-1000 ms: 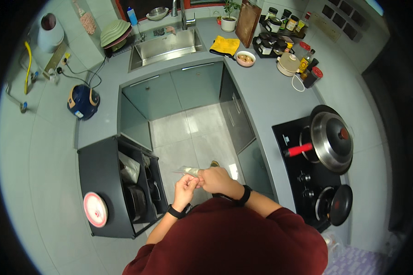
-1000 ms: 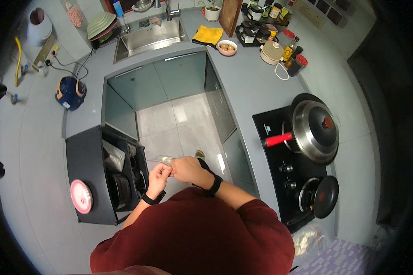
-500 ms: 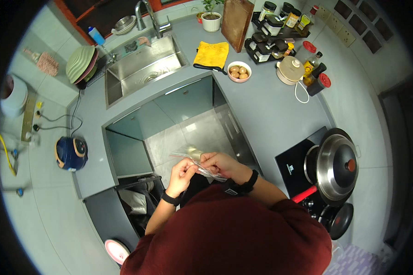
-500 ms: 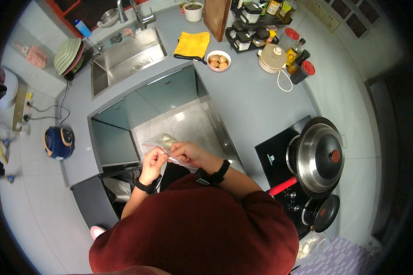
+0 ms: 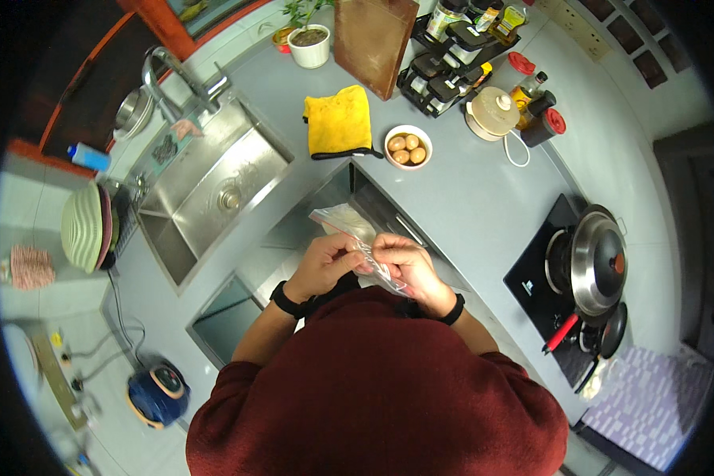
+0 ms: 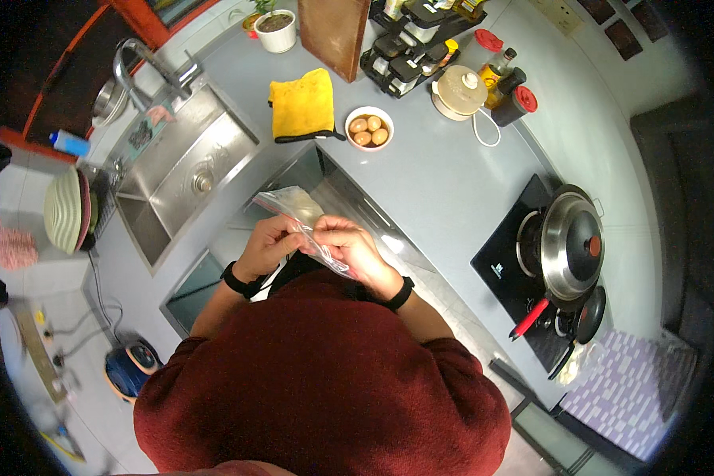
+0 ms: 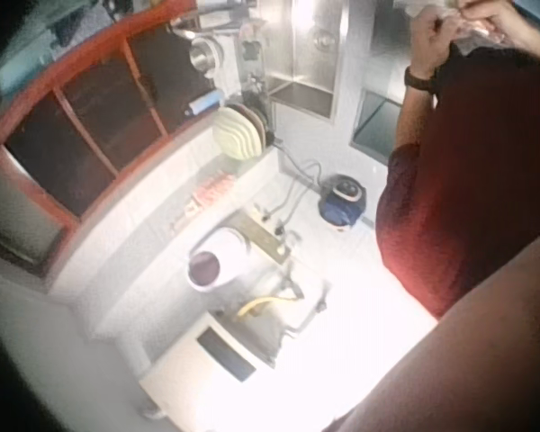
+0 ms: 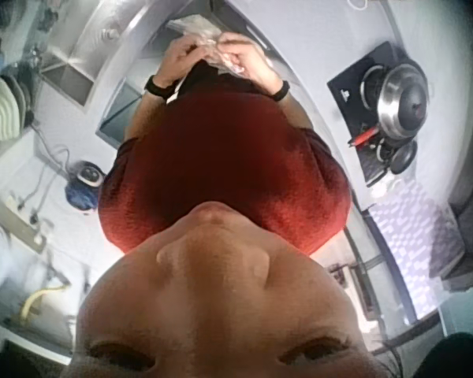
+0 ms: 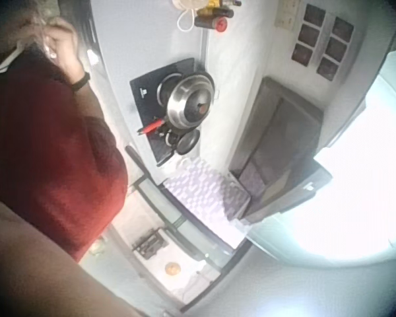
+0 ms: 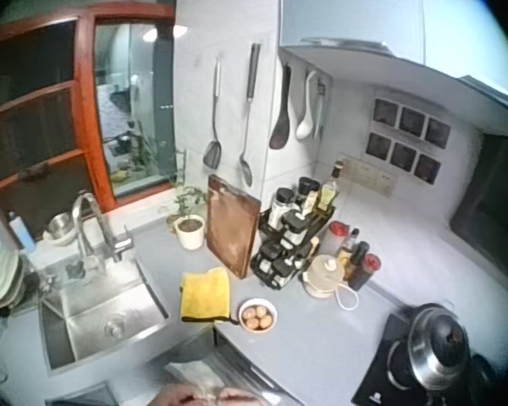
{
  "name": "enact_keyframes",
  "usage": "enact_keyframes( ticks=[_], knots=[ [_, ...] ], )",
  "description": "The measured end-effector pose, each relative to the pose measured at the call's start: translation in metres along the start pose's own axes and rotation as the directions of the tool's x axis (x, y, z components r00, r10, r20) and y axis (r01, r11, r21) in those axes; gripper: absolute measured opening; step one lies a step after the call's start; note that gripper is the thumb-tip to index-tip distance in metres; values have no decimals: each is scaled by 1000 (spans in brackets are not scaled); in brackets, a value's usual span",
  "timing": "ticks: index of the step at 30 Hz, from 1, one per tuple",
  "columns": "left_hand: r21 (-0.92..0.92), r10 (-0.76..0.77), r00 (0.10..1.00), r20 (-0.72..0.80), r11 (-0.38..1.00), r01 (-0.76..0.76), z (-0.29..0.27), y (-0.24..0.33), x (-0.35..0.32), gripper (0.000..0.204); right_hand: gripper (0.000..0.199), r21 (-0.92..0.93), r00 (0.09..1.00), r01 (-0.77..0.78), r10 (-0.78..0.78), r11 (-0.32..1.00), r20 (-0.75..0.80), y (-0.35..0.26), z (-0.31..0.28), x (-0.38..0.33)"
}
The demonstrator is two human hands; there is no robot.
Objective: The person sweeps the tiled floor with a broom, then wipes a spot on the floor with a tissue. They move to the kitchen, open a plastic bag of white food items, and place some into a small bowl on the countertop.
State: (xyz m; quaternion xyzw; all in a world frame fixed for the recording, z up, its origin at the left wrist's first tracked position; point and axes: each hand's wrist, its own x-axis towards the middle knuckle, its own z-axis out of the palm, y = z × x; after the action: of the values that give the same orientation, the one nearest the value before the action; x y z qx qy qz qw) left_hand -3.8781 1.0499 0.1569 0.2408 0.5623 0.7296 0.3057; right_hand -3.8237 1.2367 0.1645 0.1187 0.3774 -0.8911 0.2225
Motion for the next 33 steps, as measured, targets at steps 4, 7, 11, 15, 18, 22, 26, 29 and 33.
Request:
enact_keyframes(
  ticks=[4,7,11,15,18,22,26,29,33],
  knots=[
    [-27,-52,982,183,998,58,-32,11,41,16,8,137,951,228,-190,964,-246,-13,6,15],
    [-127,-74,951,300,985,117,-47,20,65,15,14,287,858,493,-403,821,-319,-33,-11,7],
    [137,-195,887,418,979,150,-45,11,106,12,14,133,840,473,-401,871,-365,-44,-35,-11],
    [391,-79,944,320,919,-55,-48,-21,154,15,11,109,726,633,-539,767,-427,-62,-61,-29],
    [825,164,986,38,551,-124,-66,-55,210,9,11,34,645,703,-616,711,-452,-80,-83,-45],
    [983,230,972,55,156,-93,-73,-99,272,18,10,-42,590,674,-572,737,-571,-85,-111,-49],
    [982,199,962,187,-40,-183,-81,-119,312,15,9,-21,583,672,-546,740,-602,-81,-129,-48],
    [952,70,958,279,-151,-266,-85,-125,327,15,9,-8,578,658,-512,753,-635,-80,-133,-47],
    [933,-44,947,318,-164,-320,-84,-128,337,17,12,-1,581,640,-484,768,-654,-80,-133,-45]
  ],
)
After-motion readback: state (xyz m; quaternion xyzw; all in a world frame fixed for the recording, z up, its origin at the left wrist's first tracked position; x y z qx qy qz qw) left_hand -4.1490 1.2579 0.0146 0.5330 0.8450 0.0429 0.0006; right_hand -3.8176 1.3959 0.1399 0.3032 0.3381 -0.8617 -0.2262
